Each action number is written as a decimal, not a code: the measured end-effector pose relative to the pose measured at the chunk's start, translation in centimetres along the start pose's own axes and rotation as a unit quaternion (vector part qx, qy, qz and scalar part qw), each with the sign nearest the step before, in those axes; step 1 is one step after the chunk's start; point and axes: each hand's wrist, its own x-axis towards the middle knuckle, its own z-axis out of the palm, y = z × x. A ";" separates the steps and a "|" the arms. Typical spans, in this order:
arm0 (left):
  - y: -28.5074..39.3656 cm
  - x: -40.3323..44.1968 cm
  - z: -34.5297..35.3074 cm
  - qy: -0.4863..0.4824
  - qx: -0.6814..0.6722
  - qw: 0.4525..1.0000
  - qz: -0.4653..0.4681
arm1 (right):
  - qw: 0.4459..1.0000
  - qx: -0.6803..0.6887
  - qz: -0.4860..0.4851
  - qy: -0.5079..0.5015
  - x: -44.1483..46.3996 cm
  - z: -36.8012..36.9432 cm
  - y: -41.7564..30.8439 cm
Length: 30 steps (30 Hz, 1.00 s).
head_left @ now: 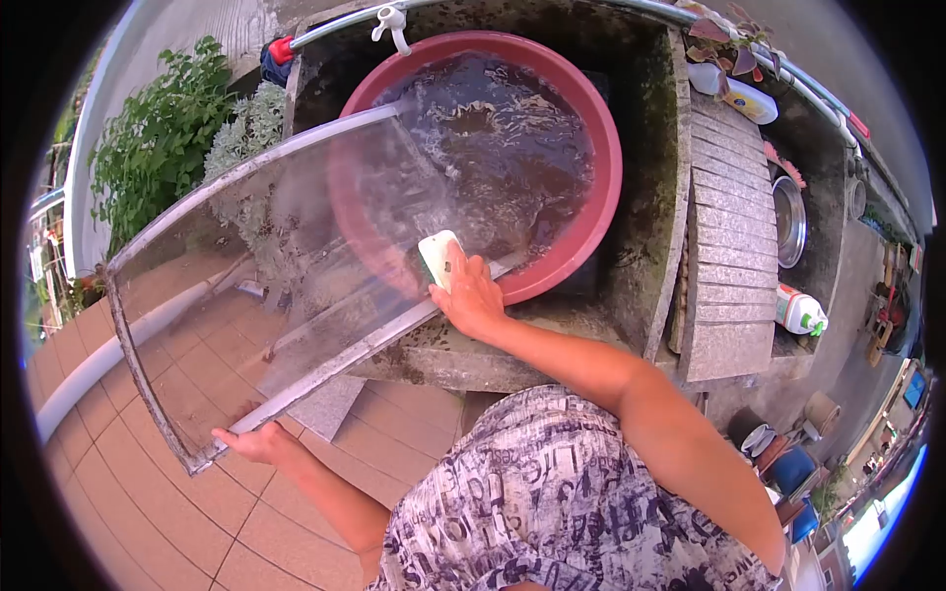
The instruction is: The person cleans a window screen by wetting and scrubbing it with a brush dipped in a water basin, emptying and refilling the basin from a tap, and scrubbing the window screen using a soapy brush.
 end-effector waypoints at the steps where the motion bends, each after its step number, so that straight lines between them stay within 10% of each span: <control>1: 0.4 1.2 0.0 0.003 -0.008 1.000 -0.012 | 1.000 -0.018 -0.003 0.003 1.0 -0.5 0.6; 6: -0.2 4.1 0.6 -0.011 0.010 0.999 -0.042 | 0.970 -0.170 0.041 0.171 8.2 -2.8 6.8; 9: -0.3 2.6 2.1 -0.012 0.042 0.999 -0.004 | 0.975 -0.001 0.192 0.110 10.3 -4.6 9.3; 11: -0.8 3.1 2.2 -0.003 0.033 0.999 -0.007 | 0.970 -0.046 0.129 0.203 7.6 -2.7 6.8; 16: -1.8 4.9 1.5 -0.007 0.011 1.000 -0.024 | 0.996 -0.043 -0.077 0.014 -0.7 1.2 0.2; 20: -1.2 5.9 1.3 -0.013 0.031 0.999 -0.029 | 0.967 -0.100 -0.025 0.233 9.1 -1.3 9.5; 22: -1.3 5.9 1.6 -0.023 0.036 0.999 -0.026 | 0.986 0.012 0.148 0.070 11.8 -5.1 9.9; 23: -1.5 5.6 1.8 -0.010 0.023 0.999 -0.032 | 0.976 -0.045 0.153 0.148 10.4 -4.7 8.7; 30: -1.8 4.4 1.8 -0.015 0.013 0.999 -0.032 | 0.977 -0.019 -0.214 -0.018 -1.3 3.8 -5.3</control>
